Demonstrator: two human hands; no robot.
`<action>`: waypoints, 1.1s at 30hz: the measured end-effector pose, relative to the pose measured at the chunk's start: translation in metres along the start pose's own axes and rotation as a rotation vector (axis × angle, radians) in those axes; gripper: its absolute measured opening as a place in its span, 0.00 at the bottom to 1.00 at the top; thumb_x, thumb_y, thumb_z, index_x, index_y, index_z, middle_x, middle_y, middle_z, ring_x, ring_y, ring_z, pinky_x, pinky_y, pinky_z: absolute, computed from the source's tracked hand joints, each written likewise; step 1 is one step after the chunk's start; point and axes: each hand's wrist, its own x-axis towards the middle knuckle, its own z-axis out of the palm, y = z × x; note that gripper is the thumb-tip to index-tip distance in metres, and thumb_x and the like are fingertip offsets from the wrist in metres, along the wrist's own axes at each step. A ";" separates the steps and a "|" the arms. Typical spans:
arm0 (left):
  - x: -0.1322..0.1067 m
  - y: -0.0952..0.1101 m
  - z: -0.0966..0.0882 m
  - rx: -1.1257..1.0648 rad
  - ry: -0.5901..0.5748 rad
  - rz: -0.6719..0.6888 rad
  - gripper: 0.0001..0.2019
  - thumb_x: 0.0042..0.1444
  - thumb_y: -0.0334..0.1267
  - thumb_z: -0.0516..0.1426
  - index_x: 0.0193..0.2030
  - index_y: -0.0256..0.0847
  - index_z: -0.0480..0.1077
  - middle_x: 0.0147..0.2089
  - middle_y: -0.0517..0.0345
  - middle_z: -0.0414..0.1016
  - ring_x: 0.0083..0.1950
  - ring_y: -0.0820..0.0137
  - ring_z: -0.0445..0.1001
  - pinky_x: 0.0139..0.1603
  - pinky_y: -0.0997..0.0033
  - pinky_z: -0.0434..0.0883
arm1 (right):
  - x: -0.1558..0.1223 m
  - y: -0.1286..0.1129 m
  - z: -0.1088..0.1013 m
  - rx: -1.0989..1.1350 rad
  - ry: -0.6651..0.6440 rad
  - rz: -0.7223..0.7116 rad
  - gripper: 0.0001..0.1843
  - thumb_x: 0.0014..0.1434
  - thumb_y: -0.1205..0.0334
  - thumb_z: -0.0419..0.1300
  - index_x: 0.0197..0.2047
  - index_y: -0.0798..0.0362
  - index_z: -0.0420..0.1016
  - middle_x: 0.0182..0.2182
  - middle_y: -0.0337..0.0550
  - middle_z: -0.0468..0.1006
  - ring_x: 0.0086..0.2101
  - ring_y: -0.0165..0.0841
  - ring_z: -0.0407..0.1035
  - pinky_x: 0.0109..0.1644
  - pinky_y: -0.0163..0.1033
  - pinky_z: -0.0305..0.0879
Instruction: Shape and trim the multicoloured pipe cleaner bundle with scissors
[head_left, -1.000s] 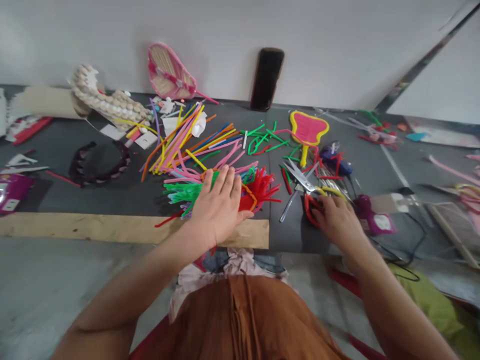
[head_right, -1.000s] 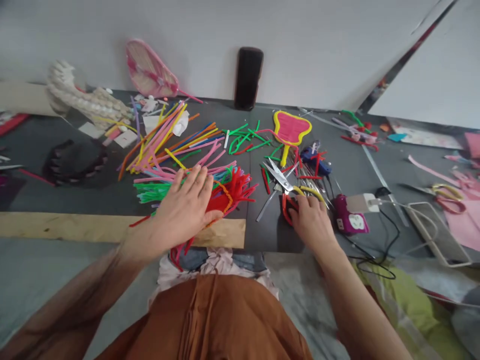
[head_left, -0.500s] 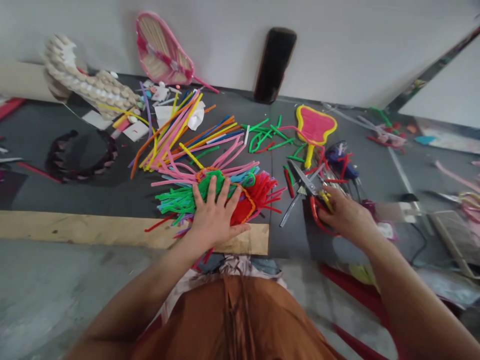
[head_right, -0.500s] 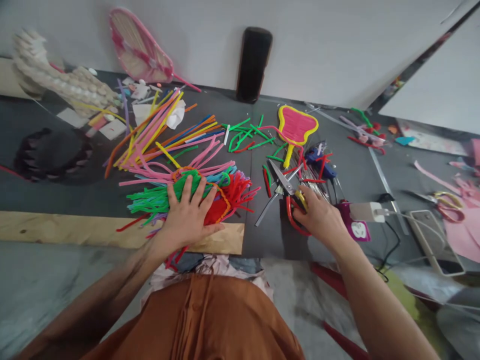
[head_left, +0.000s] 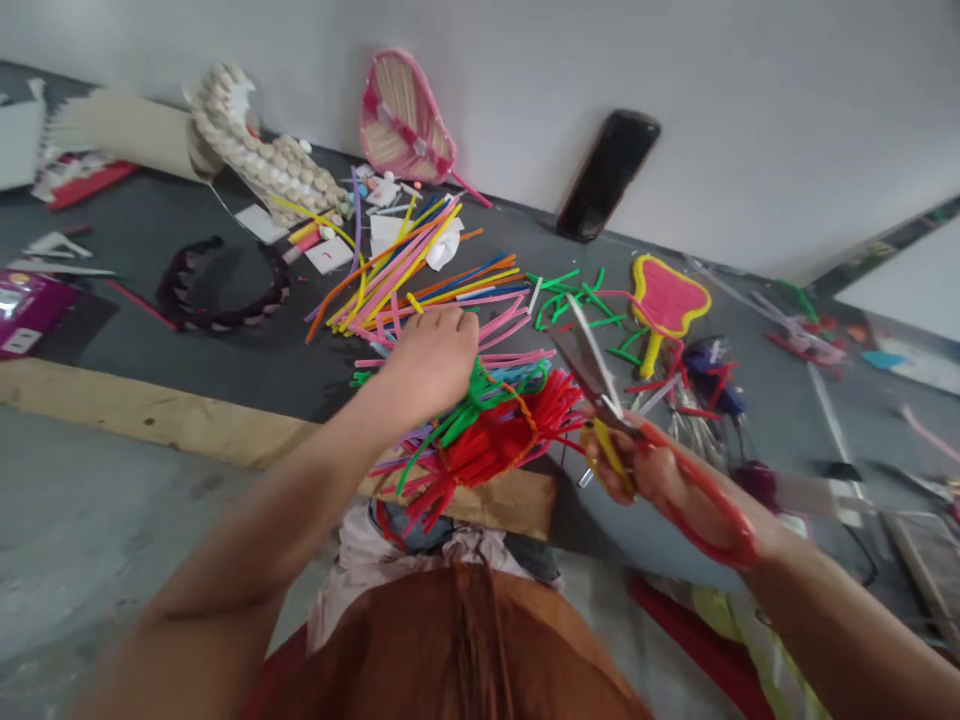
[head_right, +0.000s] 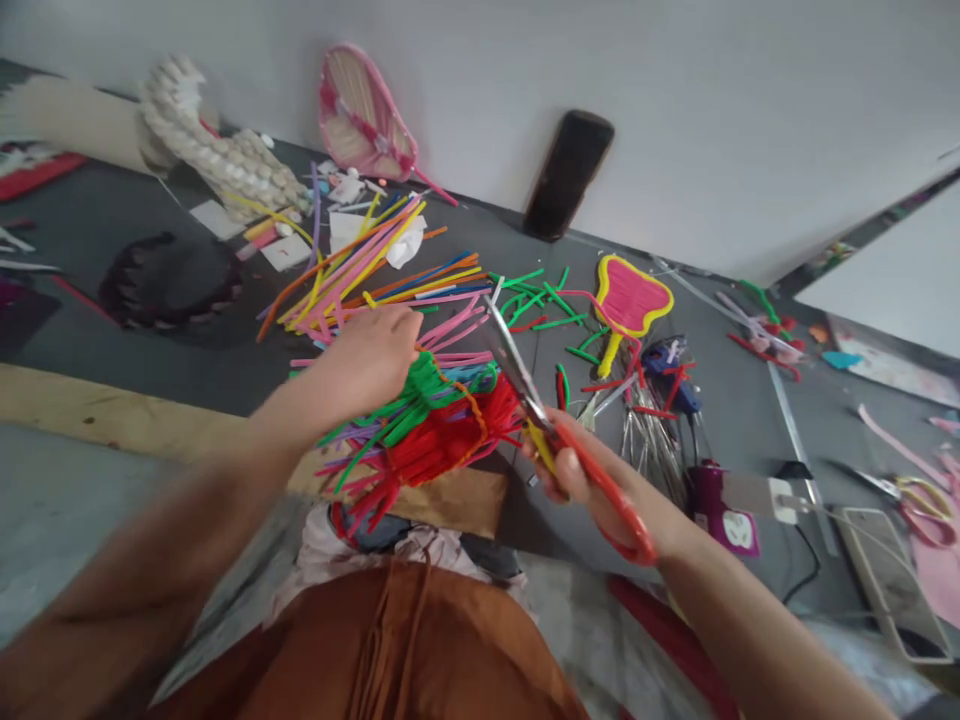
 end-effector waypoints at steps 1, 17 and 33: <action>0.012 -0.008 -0.005 0.022 -0.068 -0.021 0.17 0.64 0.33 0.50 0.57 0.31 0.70 0.59 0.36 0.73 0.64 0.49 0.68 0.63 0.47 0.63 | 0.008 -0.003 0.006 0.100 -0.085 0.033 0.27 0.69 0.39 0.43 0.59 0.41 0.69 0.37 0.43 0.75 0.26 0.32 0.65 0.27 0.39 0.69; 0.058 -0.051 -0.014 -0.245 -0.770 0.090 0.13 0.39 0.38 0.66 0.34 0.43 0.76 0.34 0.61 0.81 0.37 0.67 0.75 0.37 0.73 0.65 | -0.003 -0.004 -0.030 0.190 0.050 0.179 0.34 0.56 0.35 0.62 0.62 0.38 0.70 0.44 0.48 0.80 0.37 0.39 0.74 0.39 0.43 0.76; 0.015 -0.069 -0.007 -0.972 -0.936 -0.143 0.13 0.37 0.42 0.69 0.17 0.40 0.70 0.17 0.63 0.66 0.21 0.74 0.62 0.24 0.73 0.57 | -0.044 0.018 -0.013 0.144 0.068 0.262 0.32 0.58 0.38 0.61 0.63 0.39 0.70 0.42 0.45 0.80 0.34 0.36 0.74 0.35 0.38 0.74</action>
